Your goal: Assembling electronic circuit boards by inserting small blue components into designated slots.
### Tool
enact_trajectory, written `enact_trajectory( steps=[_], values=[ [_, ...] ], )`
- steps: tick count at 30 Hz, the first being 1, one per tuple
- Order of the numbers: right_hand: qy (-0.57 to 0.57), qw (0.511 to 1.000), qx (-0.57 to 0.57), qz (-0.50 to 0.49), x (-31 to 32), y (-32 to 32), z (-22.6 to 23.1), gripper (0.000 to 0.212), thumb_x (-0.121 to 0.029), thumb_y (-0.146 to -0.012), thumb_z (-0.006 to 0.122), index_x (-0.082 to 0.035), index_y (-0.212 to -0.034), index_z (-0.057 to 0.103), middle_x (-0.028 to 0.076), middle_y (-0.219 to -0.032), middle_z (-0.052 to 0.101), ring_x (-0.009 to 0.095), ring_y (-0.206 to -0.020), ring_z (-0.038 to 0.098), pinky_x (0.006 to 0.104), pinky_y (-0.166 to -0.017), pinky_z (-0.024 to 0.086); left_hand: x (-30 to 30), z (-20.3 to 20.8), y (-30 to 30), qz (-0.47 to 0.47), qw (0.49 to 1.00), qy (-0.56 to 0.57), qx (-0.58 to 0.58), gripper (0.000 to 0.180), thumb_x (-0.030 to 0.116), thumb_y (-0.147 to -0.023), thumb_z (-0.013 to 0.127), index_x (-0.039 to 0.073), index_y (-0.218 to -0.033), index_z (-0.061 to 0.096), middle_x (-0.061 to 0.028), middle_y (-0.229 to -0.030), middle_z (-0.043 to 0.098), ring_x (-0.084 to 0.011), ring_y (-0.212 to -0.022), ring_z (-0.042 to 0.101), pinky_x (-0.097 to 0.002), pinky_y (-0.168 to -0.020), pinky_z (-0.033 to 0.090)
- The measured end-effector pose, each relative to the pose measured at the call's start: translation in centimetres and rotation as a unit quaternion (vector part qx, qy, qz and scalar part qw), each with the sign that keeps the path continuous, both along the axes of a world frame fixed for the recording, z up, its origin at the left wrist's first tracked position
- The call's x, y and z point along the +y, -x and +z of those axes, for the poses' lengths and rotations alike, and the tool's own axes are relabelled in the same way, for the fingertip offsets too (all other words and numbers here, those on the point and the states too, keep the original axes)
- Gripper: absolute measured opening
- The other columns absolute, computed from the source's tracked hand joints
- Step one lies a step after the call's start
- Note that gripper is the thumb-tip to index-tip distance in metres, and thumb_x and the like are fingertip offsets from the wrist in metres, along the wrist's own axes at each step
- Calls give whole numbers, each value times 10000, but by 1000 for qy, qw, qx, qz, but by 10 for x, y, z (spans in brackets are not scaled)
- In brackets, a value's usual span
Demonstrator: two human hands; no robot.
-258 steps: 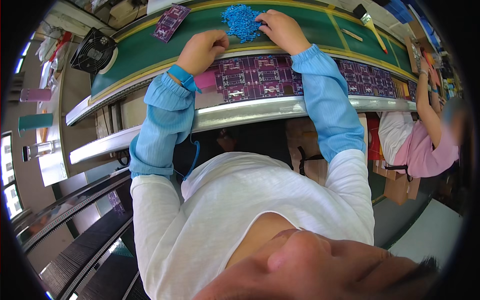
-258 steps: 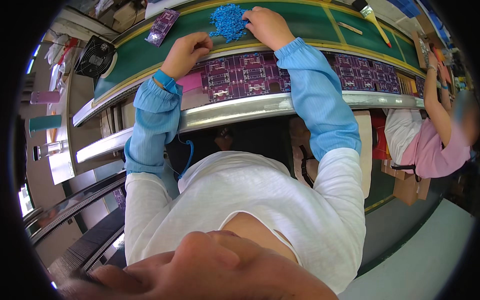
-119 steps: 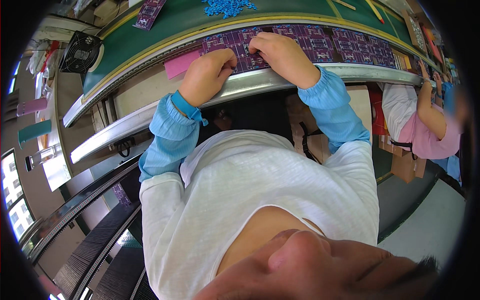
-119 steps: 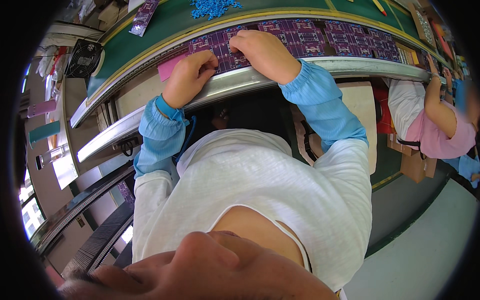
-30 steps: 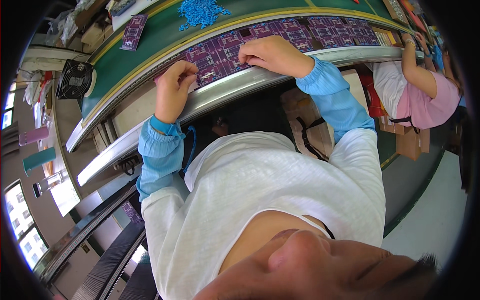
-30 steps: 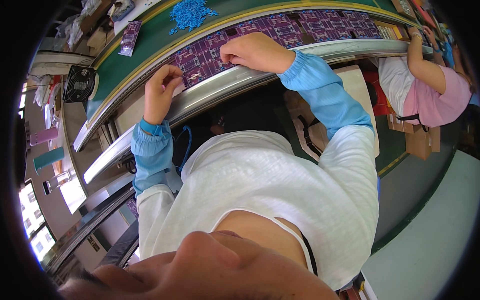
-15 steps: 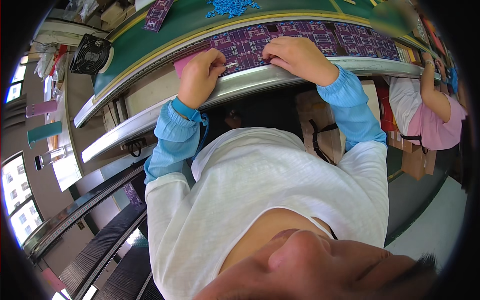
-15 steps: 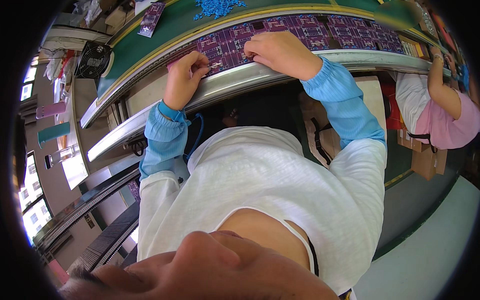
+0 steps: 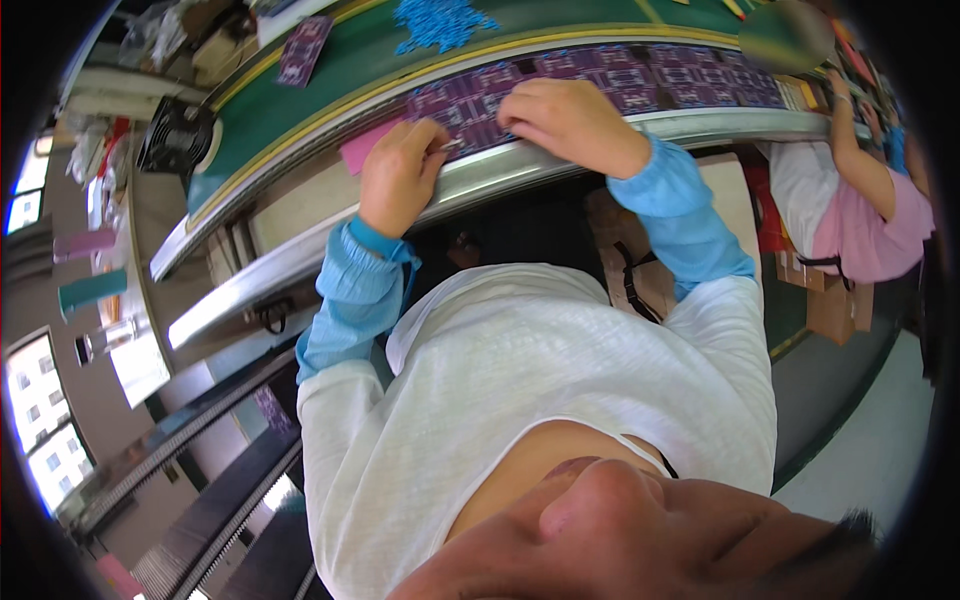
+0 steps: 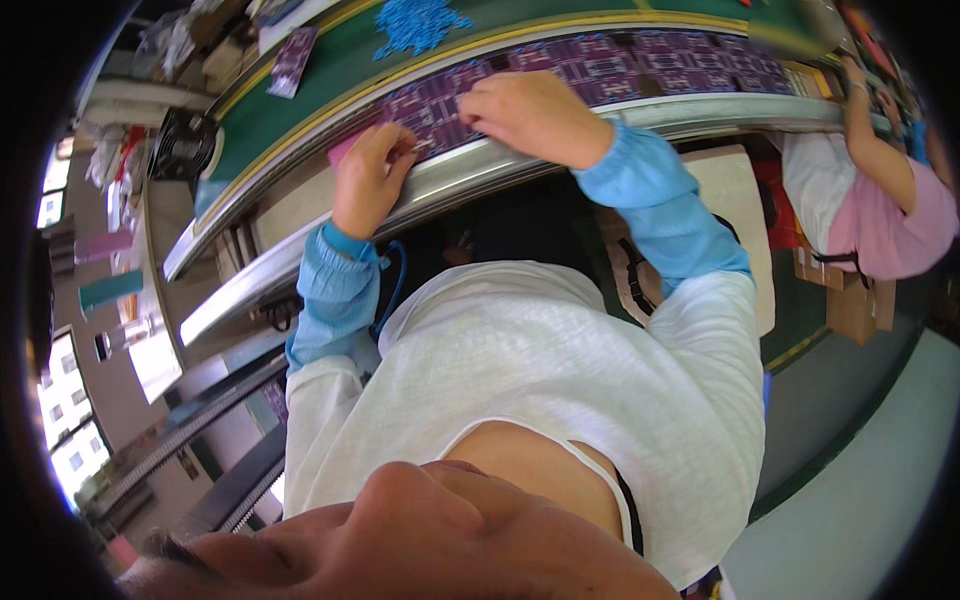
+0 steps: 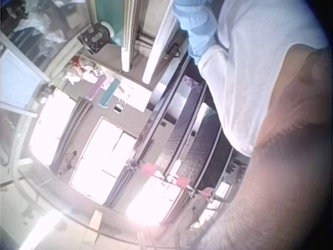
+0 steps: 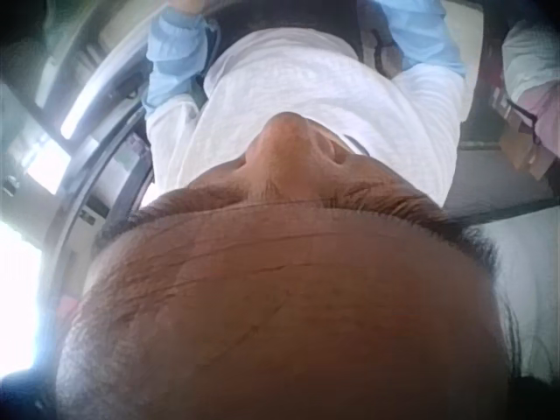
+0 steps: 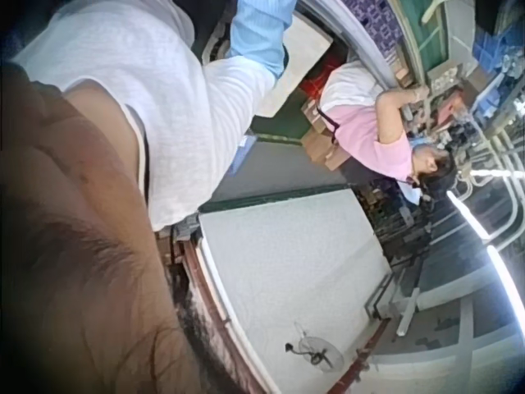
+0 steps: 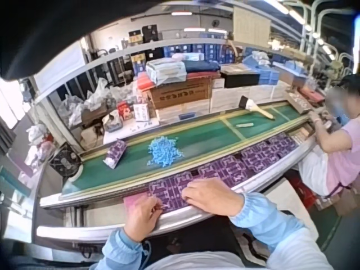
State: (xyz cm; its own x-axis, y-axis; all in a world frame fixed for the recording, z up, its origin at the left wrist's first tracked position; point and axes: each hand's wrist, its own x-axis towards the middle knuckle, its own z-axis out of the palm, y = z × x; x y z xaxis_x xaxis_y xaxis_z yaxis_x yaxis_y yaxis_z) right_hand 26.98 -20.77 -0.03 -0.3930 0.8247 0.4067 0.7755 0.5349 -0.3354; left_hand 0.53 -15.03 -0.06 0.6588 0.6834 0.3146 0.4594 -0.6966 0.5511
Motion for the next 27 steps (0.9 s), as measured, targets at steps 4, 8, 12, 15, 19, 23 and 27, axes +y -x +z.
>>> enact_trajectory(
  steps=[4,8,12,15,19,23,27],
  values=[
    [-98,994,-39,9,11,25,-8,171,-212,-791,735,-116,-927,698,45,-990,683,267,-991,645,400,-822,559,-4,19,1,-14,997,-76,-26,275,-49,-803,701,24,-1064,658,-173,-997,637,-372,-928,633,-437,-798,517],
    [-77,992,-13,96,7,69,-13,399,-377,-809,778,-121,-1097,678,50,-1274,618,269,-1287,515,513,-998,433,15,31,11,56,996,-37,-65,176,-49,-916,623,-11,-1086,650,-159,-978,620,-305,-909,652,-367,-812,530],
    [-71,994,-50,65,0,79,-15,411,-422,-848,765,-91,-1088,723,43,-1298,636,267,-1309,515,525,-1031,405,31,17,14,65,995,-27,-75,148,-57,-933,621,-24,-1077,636,-159,-982,624,-306,-899,655,-368,-811,534],
    [-78,994,-54,51,-3,80,-15,390,-424,-859,754,-86,-1053,742,46,-1283,655,262,-1290,535,521,-1039,407,37,4,30,46,997,-38,-50,144,-59,-931,625,-31,-1072,628,-170,-998,622,-306,-898,653,-377,-810,537],
    [-93,993,-71,24,-7,84,-15,356,-394,-864,749,-77,-1027,743,50,-1311,653,260,-1291,545,498,-1023,417,52,-10,58,29,997,-23,-74,145,-18,-924,651,-26,-1067,628,-185,-1002,611,-363,-939,622,-414,-812,503],
    [-133,988,-75,-2,6,97,-27,285,-384,-885,713,-103,-925,745,-3,-1121,712,207,-1127,622,452,-881,440,77,-30,106,7,996,-57,-70,132,-24,-890,665,-25,-1018,632,-180,-970,605,-343,-863,614,-419,-780,497],
    [-97,986,-116,-71,14,106,-34,276,-355,-918,689,-82,-943,725,17,-1122,700,224,-1131,622,451,-917,436,112,-53,149,-42,993,-86,-75,140,-37,-860,671,-5,-990,630,-162,-941,595,-324,-832,599,-412,-759,484]
  ],
)
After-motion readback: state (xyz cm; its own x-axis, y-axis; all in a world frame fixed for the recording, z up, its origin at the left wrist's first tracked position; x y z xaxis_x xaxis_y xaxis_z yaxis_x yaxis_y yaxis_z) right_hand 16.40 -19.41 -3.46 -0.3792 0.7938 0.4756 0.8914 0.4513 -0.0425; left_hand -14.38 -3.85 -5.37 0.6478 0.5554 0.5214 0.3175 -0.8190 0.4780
